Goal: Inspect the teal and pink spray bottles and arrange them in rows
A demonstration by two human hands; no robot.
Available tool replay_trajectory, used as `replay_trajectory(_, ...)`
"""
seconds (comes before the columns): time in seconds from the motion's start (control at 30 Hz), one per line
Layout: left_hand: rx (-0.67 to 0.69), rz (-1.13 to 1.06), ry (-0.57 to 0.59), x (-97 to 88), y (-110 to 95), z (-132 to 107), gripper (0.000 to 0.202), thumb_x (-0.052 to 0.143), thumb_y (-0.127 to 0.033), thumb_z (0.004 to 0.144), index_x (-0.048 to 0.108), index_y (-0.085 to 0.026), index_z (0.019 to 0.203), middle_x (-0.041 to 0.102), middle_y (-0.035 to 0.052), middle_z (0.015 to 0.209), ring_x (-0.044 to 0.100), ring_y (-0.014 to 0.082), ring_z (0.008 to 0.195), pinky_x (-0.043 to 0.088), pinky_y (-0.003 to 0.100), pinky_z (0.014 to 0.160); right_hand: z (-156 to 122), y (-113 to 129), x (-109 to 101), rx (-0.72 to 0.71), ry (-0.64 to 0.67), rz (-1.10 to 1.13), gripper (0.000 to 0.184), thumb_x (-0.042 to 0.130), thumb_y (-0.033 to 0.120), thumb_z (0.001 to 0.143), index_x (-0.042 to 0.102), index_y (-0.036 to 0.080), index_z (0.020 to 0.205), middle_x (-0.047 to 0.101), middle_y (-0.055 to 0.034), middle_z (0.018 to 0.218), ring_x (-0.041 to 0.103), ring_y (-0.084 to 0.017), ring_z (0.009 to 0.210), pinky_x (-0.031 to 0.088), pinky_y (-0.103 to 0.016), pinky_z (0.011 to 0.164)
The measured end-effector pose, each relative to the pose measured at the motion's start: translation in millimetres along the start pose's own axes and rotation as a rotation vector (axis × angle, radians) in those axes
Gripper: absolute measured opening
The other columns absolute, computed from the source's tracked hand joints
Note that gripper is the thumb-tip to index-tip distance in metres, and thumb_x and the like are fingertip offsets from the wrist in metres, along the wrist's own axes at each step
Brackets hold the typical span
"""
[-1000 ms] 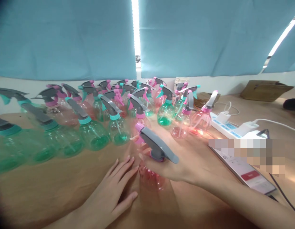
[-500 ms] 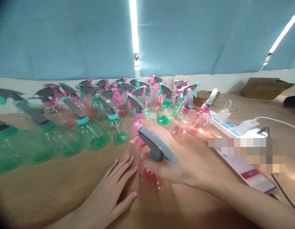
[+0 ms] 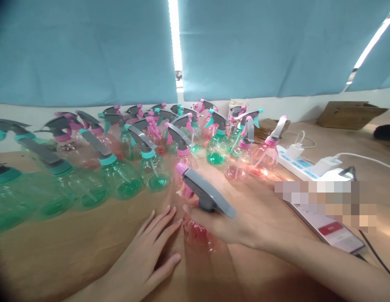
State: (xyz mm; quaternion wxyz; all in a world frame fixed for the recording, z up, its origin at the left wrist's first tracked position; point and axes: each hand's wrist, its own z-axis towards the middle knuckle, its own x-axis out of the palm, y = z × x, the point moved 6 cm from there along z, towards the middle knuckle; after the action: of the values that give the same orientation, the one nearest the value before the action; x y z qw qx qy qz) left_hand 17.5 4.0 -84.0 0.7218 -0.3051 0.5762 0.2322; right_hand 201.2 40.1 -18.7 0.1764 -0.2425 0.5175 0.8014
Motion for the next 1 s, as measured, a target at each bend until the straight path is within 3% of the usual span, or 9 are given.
replay_trajectory(0.13, -0.003, 0.033, 0.034, 2.1, 0.2, 0.4, 0.053, 0.046, -0.042, 0.097, 0.042, -0.015, 0.142, 0.036, 0.0136, 0.152, 0.031, 0.0311, 0.14, 0.028, 0.056, 0.113, 2.7, 1.2, 3.6, 0.02, 0.034, 0.027, 0.013, 0.063, 0.039, 0.083, 0.061, 0.028, 0.09, 0.049, 0.0055, 0.052, 0.05, -0.014, 0.047, 0.044, -0.027, 0.043)
replay_trajectory(0.3, 0.012, 0.029, -0.008, 3.6, 1.1, -0.8, 0.053, 0.045, -0.043, 0.097, 0.041, -0.017, 0.143, 0.034, 0.0124, 0.153, 0.03, 0.0303, 0.141, 0.028, 0.056, 0.113, 3.8, 5.2, 8.1, 0.083, 0.07, 0.052, 0.015, 0.058, 0.041, 0.086, 0.058, 0.026, 0.085, 0.059, 0.0032, 0.064, 0.056, -0.013, 0.051, 0.047, -0.027, 0.047)
replay_trajectory(0.57, 0.009, 0.006, -0.014, 4.3, 1.6, -2.2, 0.054, 0.048, -0.042, 0.096, 0.04, -0.017, 0.143, 0.034, 0.0132, 0.153, 0.029, 0.0318, 0.141, 0.027, 0.057, 0.113, 5.4, 6.6, 10.2, 0.065, 0.112, 0.128, 0.023, 0.06, 0.05, 0.085, 0.06, 0.027, 0.087, 0.066, 0.0017, 0.072, 0.064, -0.017, 0.062, 0.054, -0.031, 0.06)
replay_trajectory(0.8, -0.005, 0.006, 0.032, -0.1, -0.4, 1.0, 0.052, 0.049, -0.041, 0.096, 0.044, -0.016, 0.141, 0.035, 0.014, 0.152, 0.031, 0.0322, 0.14, 0.028, 0.056, 0.112, 4.6, 5.1, 8.4, 0.01, 0.067, 0.144, 0.024, 0.06, 0.045, 0.086, 0.062, 0.027, 0.103, 0.064, 0.0015, 0.071, 0.062, -0.016, 0.062, 0.053, -0.028, 0.056)
replay_trajectory(1.0, 0.015, 0.002, -0.024, 4.7, 2.1, -1.4, 0.054, 0.048, -0.042, 0.096, 0.04, -0.017, 0.144, 0.031, 0.0125, 0.154, 0.029, 0.0315, 0.141, 0.027, 0.056, 0.113, 3.6, 1.6, 9.3, 0.036, 0.085, 0.13, 0.024, 0.062, 0.043, 0.085, 0.063, 0.028, 0.105, 0.062, 0.0022, 0.068, 0.058, -0.015, 0.056, 0.05, -0.029, 0.051)
